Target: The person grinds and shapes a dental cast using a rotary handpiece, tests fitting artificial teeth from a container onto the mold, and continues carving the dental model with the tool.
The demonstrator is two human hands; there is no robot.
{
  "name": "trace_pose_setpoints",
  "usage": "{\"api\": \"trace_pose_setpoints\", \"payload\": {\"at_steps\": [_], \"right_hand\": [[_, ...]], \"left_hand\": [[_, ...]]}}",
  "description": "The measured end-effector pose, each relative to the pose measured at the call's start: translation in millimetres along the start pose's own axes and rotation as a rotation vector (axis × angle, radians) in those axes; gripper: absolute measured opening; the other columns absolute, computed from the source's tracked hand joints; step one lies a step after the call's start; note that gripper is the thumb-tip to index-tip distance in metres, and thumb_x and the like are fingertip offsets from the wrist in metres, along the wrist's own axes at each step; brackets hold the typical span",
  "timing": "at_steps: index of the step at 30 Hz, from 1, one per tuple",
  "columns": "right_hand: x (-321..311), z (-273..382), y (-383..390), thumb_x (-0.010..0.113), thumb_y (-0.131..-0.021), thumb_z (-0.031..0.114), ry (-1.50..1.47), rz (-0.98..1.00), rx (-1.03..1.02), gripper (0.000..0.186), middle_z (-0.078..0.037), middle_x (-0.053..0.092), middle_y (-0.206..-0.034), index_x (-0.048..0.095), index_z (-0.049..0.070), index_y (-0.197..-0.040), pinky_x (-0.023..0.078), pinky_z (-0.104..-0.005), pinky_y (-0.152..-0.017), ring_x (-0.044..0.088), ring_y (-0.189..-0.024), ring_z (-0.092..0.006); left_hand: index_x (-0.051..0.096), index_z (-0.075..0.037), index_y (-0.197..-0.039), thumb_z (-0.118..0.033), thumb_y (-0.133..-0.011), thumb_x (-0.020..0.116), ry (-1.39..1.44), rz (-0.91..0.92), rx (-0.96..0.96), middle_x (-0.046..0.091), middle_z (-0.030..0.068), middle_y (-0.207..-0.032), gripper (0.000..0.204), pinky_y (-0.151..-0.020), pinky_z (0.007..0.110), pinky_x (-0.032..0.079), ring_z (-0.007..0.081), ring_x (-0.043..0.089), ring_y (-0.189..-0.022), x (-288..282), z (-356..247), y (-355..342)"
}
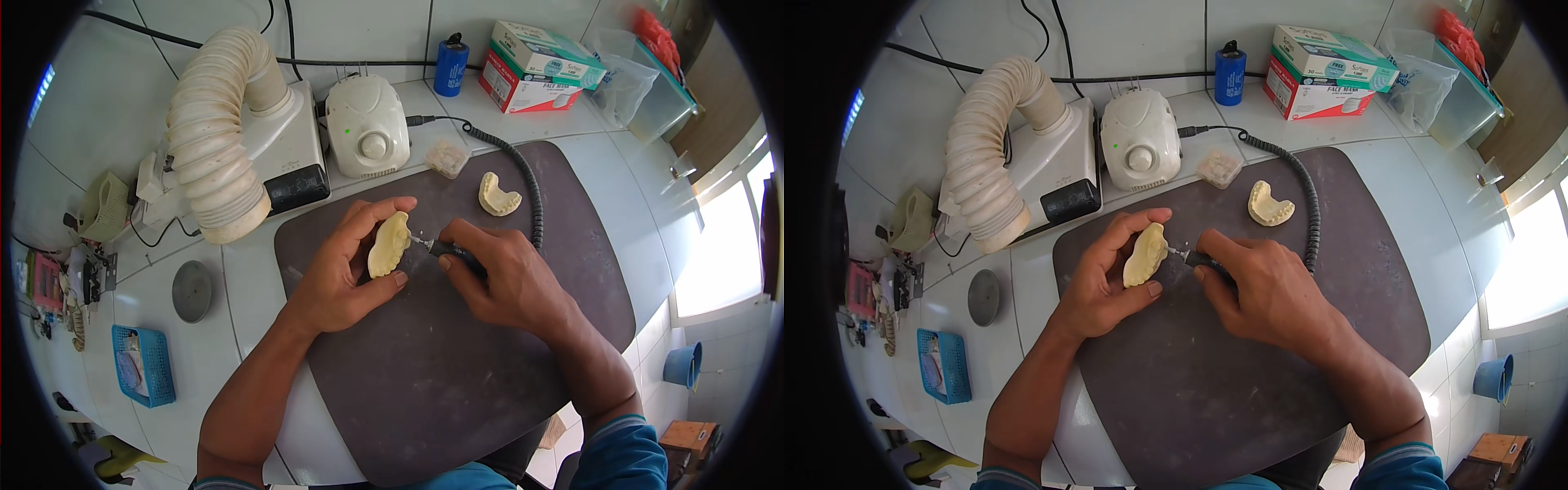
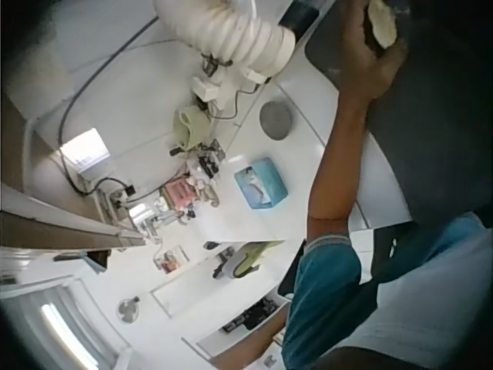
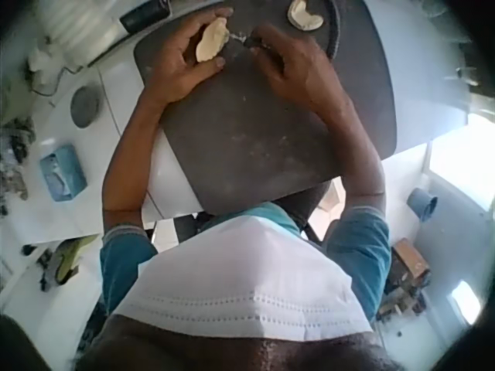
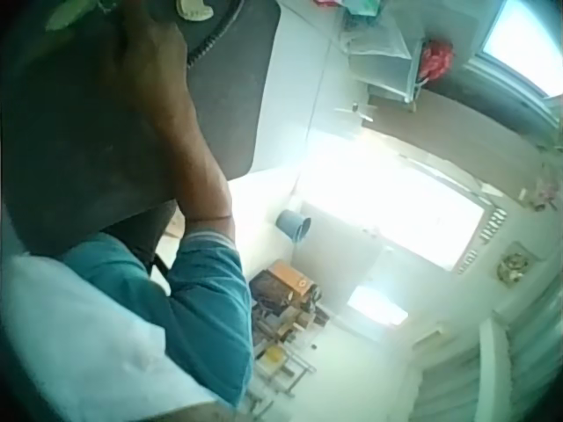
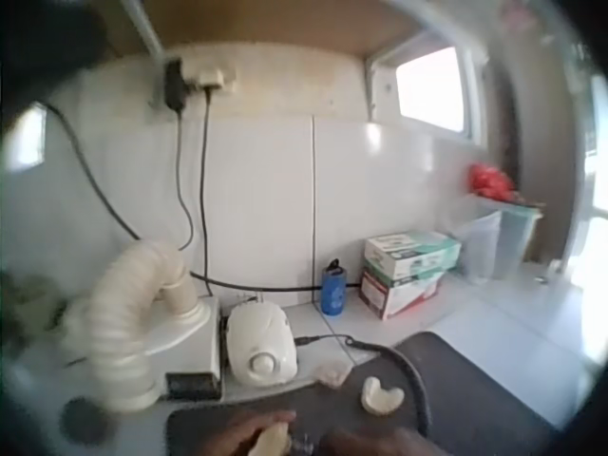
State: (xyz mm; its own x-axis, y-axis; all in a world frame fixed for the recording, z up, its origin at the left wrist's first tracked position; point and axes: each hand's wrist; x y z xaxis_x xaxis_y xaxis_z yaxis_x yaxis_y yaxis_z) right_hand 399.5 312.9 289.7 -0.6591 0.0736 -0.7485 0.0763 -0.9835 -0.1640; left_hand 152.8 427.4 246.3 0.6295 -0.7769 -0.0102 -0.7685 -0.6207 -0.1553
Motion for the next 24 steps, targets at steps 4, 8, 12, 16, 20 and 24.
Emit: {"api": "trace_pose_setpoints", "payload": {"at_steps": [4,8,12,16,20,24], "right_hand": [[-0.5,-1.0,-0.2,0.077,-0.111,0.017,-0.014,0.001,0.0,0.02,-0.025,0.078,-0.092,0.067,0.004,-0.124,0.057,-0.0617,-0.079,0.077,-0.087,-0.0527],[0.2,-1.2,-0.4,0.077,-0.111,0.017,-0.013,0.006,0.011,0.02,-0.025,0.078,-0.092,0.067,0.004,-0.124,0.058,-0.0617,-0.079,0.077,-0.087,-0.0526],[1.7,-1.6,0.1,0.076,-0.112,0.016,0.008,0.01,-0.002,0.02,-0.025,0.078,-0.093,0.067,0.004,-0.124,0.058,-0.062,-0.079,0.078,-0.088,-0.0527],[2.3,-2.4,0.0,0.076,-0.112,0.016,-0.007,-0.025,0.021,0.02,-0.025,0.078,-0.093,0.067,0.004,-0.125,0.058,-0.0617,-0.079,0.077,-0.087,-0.0526],[-2.7,-3.6,-0.8,0.076,-0.11,0.012,0.018,-0.036,0.005,0.02,-0.025,0.076,-0.089,0.07,0.002,-0.125,0.057,-0.0567,-0.077,0.077,-0.084,-0.0502],[-6.3,-4.6,-0.3,0.078,-0.107,0.012,0.051,0.003,-0.011,0.022,-0.024,0.076,-0.09,0.072,0.001,-0.125,0.057,-0.0544,-0.076,0.077,-0.083,-0.0484]], "left_hand": [[0.055,-0.006,-0.176,0.013,-0.097,0.076,-0.014,0.005,-0.006,0.052,0.0024,-0.142,0.084,-0.116,0.031,0.051,0.0128,0.061,-0.131,-0.4,-1.4,0.1],[0.058,-0.006,-0.174,0.013,-0.095,0.073,-0.041,0.001,0.021,0.053,0.0019,-0.139,0.082,-0.112,0.03,0.051,0.0119,0.06,-0.127,-1.0,-0.6,0.9],[0.06,-0.004,-0.172,0.008,-0.092,0.073,-0.084,0.003,0.021,0.056,0.0026,-0.141,0.082,-0.115,0.029,0.046,0.0119,0.058,-0.128,-4.2,1.4,-0.2],[0.06,-0.003,-0.173,0.006,-0.091,0.072,-0.103,-0.015,0.008,0.056,0.0028,-0.141,0.083,-0.115,0.029,0.044,0.0121,0.057,-0.126,-3.9,0.3,0.2],[0.06,-0.005,-0.175,0.006,-0.092,0.069,-0.168,-0.058,-0.01,0.056,0.0032,-0.137,0.084,-0.113,0.029,0.044,0.0135,0.057,-0.123,0.6,-2.2,0.0],[0.061,-0.006,-0.175,0.007,-0.09,0.066,-0.221,-0.052,0.009,0.057,0.0046,-0.135,0.086,-0.112,0.03,0.045,0.0156,0.058,-0.123,1.9,-3.5,0.0]]}}
Point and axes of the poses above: each hand's wrist, its own y-axis away from the middle knuckle, its own x-axis out of the palm, z = x × y
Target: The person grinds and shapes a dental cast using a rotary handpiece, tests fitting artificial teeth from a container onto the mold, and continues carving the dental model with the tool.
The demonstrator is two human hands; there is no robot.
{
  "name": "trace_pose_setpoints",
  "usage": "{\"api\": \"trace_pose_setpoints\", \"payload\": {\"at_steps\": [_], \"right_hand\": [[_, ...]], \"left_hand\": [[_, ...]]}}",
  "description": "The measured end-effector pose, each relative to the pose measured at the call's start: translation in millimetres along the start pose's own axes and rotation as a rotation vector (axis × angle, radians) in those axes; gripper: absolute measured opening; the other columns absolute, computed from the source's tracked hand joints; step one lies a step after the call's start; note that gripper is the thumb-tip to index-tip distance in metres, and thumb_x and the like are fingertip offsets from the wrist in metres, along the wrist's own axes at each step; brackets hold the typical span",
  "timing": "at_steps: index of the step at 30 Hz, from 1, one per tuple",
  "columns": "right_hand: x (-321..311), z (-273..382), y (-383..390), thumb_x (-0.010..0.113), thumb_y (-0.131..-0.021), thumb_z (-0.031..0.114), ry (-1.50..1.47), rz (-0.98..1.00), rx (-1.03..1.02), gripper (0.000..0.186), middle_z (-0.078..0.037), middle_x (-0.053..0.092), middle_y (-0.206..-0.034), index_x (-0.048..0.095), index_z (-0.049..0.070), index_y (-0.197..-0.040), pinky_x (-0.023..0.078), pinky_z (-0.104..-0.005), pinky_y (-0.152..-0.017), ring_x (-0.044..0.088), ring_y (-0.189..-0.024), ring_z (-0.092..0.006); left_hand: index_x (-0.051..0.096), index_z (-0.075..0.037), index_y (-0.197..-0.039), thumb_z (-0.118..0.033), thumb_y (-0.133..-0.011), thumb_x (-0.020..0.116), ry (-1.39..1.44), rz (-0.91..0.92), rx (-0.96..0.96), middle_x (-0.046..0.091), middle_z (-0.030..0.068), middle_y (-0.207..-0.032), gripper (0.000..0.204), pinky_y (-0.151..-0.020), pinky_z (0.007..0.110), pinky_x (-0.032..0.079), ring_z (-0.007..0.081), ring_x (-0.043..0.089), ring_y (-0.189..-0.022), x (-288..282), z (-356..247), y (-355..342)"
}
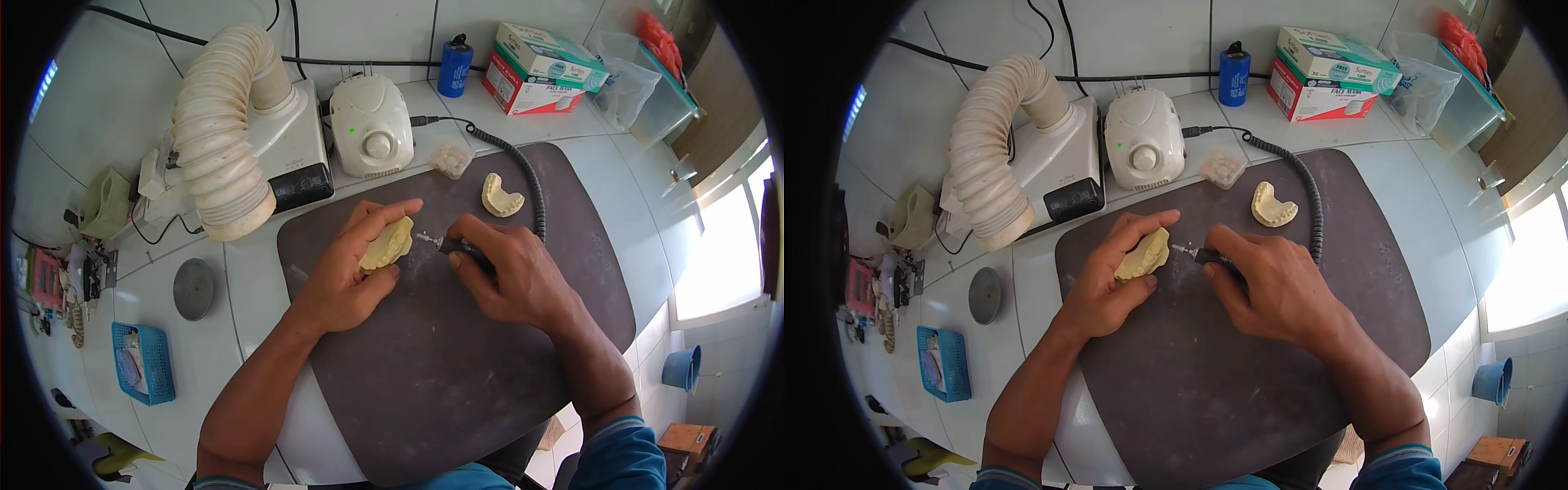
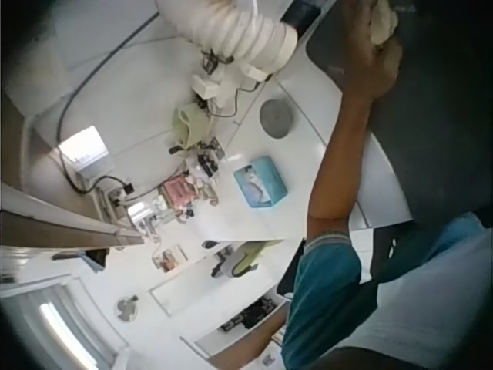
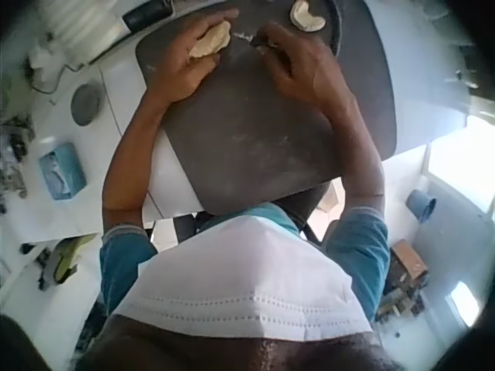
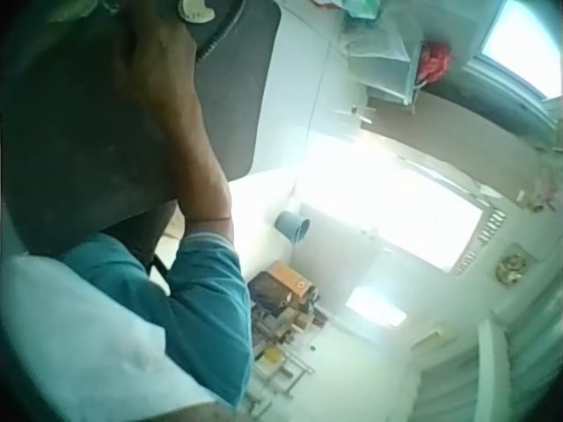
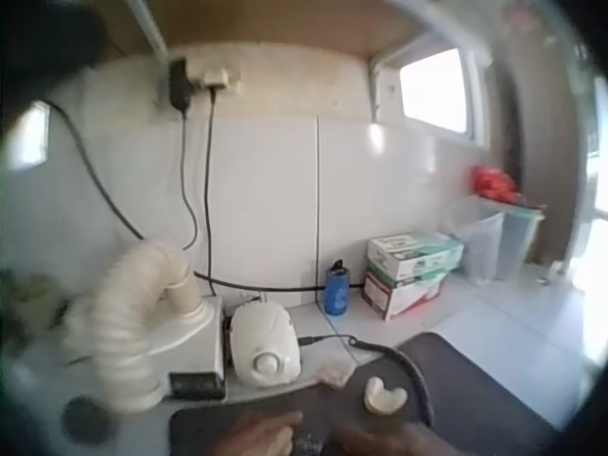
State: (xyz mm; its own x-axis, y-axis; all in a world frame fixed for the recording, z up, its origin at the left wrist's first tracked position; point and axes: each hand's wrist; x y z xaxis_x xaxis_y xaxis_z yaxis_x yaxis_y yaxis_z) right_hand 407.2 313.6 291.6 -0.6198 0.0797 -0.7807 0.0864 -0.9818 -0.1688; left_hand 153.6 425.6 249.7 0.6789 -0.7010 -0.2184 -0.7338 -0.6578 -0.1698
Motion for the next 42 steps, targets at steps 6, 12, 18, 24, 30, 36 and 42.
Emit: {"api": "trace_pose_setpoints", "payload": {"at_steps": [6,12,18,24,30,36,42], "right_hand": [[2.2,-1.9,-0.1,0.08,-0.107,0.013,0.014,0.011,-0.035,0.022,-0.023,0.079,-0.094,0.073,0.004,-0.125,0.058,-0.0541,-0.076,0.077,-0.083,-0.0478],[2.5,-1.5,-0.1,0.081,-0.106,0.013,0.013,0.021,-0.03,0.022,-0.022,0.079,-0.093,0.074,0.004,-0.125,0.058,-0.0541,-0.076,0.078,-0.083,-0.0469],[2.9,-1.7,0.5,0.081,-0.106,0.013,0.01,0.017,-0.03,0.021,-0.022,0.079,-0.093,0.074,0.004,-0.124,0.058,-0.0545,-0.075,0.078,-0.082,-0.047],[3.0,-2.0,0.2,0.081,-0.107,0.019,0.023,0.024,-0.031,0.023,-0.021,0.079,-0.09,0.073,0.006,-0.125,0.059,-0.0585,-0.074,0.078,-0.082,-0.0485],[1.2,0.1,0.9,0.081,-0.106,0.013,0.019,0.029,-0.023,0.021,-0.022,0.078,-0.092,0.075,0.004,-0.124,0.058,-0.0542,-0.075,0.077,-0.081,-0.0464],[2.3,-0.2,-0.2,0.08,-0.106,0.012,0.008,0.011,-0.015,0.021,-0.023,0.078,-0.093,0.074,0.004,-0.124,0.058,-0.055,-0.077,0.077,-0.082,-0.0478],[3.1,-0.9,0.3,0.08,-0.106,0.013,0.008,0.017,-0.021,0.022,-0.023,0.078,-0.094,0.074,0.003,-0.125,0.059,-0.0557,-0.077,0.077,-0.083,-0.0487]], "left_hand": [[0.063,-0.006,-0.173,0.007,-0.088,0.064,-0.009,0.014,0.035,0.058,0.0055,-0.135,0.086,-0.11,0.032,0.047,0.017,0.059,-0.123,0.8,3.4,-0.3],[0.064,-0.006,-0.172,0.009,-0.088,0.062,-0.014,0.03,0.045,0.056,0.0056,-0.137,0.085,-0.105,0.03,0.049,0.0158,0.059,-0.122,0.6,4.6,-0.5],[0.064,-0.006,-0.172,0.01,-0.089,0.061,-0.012,0.037,0.041,0.055,0.0052,-0.137,0.085,-0.1,0.029,0.051,0.0151,0.058,-0.122,0.3,4.4,-0.5],[0.065,-0.006,-0.17,0.011,-0.088,0.061,-0.009,0.033,0.05,0.056,0.0053,-0.136,0.084,-0.1,0.029,0.051,0.0152,0.059,-0.122,1.2,4.7,-0.6],[0.065,-0.006,-0.169,0.01,-0.088,0.062,-0.021,0.032,0.061,0.056,0.005,-0.137,0.083,-0.104,0.03,0.05,0.0156,0.059,-0.123,0.8,5.4,-1.4],[0.065,-0.006,-0.169,0.01,-0.089,0.063,-0.007,0.027,0.023,0.056,0.005,-0.138,0.081,-0.109,0.03,0.048,0.0157,0.059,-0.125,0.9,2.9,0.3],[0.065,-0.005,-0.167,0.009,-0.089,0.064,-0.013,0.026,0.045,0.056,0.0052,-0.138,0.079,-0.11,0.031,0.048,0.0161,0.059,-0.125,1.0,4.3,-0.5]]}}
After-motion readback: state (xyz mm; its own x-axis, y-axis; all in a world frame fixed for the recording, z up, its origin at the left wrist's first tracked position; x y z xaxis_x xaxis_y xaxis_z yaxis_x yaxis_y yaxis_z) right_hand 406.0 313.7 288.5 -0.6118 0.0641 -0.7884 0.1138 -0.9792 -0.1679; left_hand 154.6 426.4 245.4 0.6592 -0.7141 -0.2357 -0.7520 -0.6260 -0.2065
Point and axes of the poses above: each hand's wrist, its own y-axis away from the middle knuckle, its own x-axis out of the palm, z = x × y
